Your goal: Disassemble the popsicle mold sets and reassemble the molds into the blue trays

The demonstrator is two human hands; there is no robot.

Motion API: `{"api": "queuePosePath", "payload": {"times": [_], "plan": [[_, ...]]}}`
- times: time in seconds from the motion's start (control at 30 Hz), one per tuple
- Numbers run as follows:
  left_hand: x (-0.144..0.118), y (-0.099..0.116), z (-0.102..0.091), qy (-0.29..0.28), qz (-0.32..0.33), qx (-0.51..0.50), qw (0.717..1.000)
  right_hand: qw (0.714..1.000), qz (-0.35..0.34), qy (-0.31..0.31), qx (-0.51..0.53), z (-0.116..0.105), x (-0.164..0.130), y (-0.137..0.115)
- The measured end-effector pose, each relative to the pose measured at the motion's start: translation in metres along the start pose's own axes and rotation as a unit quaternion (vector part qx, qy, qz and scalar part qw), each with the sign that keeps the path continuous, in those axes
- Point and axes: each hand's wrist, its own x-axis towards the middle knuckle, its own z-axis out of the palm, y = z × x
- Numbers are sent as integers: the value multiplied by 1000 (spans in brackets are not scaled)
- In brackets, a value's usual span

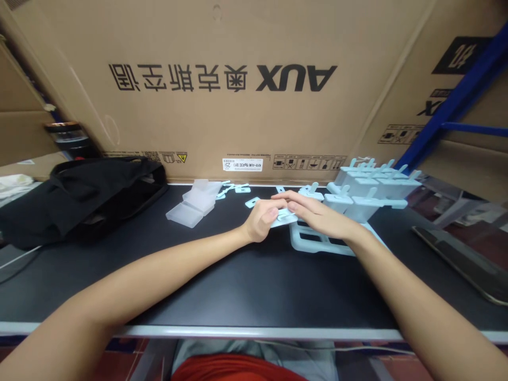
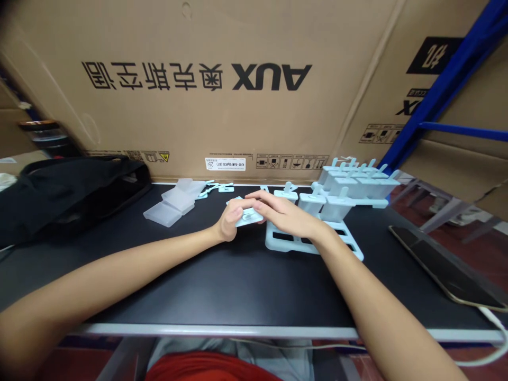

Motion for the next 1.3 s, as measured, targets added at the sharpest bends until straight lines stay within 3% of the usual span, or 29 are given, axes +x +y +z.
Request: {"api": "queuePosePath", "payload": {"times": [0.17,0.57,0.73,0.87,1.13,1.3], "plan": [[-2,-8,0,-32,-5,-59,998,1000,-6,-22,12,0,0,3],[2,-7,-8,-52,65,6,997,1000,-30,-3,1,3,3,4],[0,-8,-4,-34,20,-38,998,1000,-5,-5,5,4,3,0],[-1,-16,1,-30,-70,-139,987,996,-7,6,-91,-3,0,-5],[7,-25,8,-19,-208,-287,935,972,-142,103,-156,-6,0,-7],[10,-16,8,-36,-211,-282,935,956,-194,156,-153,-3,2,-10]]}}
